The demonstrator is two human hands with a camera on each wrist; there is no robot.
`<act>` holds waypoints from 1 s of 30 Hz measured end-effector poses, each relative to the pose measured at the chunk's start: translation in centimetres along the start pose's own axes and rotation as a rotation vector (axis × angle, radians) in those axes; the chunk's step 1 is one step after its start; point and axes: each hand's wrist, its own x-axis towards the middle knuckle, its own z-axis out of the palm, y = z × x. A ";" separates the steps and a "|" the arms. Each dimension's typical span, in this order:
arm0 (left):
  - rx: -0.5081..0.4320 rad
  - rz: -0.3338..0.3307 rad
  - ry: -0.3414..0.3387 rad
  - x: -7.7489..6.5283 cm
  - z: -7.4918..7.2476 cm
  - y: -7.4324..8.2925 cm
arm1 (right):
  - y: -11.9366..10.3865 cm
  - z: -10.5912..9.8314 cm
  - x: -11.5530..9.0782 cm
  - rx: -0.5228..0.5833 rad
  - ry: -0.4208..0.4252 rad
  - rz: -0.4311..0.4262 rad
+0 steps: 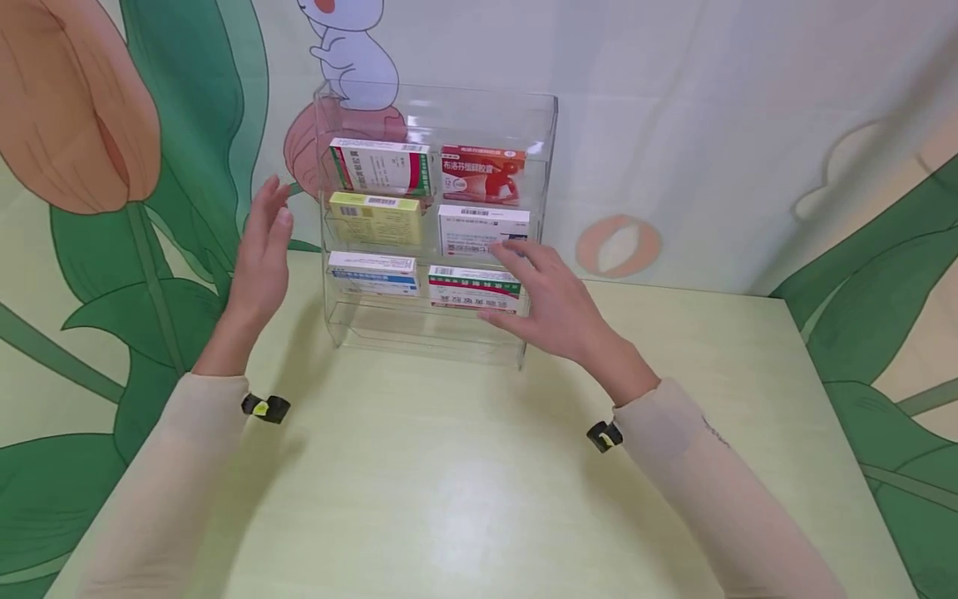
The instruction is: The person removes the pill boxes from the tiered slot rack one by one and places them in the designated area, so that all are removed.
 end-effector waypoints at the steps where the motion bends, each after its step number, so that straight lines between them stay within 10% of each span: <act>1: -0.024 -0.052 -0.007 -0.1 0.0 -0.8 | 0.1 0.5 0.4 0.002 -0.003 0.005; 13: -0.293 -0.398 -0.229 -1.0 3.4 -8.6 | 1.2 4.3 2.9 -0.061 -0.016 0.082; 30: -0.280 -0.436 -0.377 -1.1 3.4 -10.2 | 1.0 5.1 3.9 -0.202 -0.014 0.060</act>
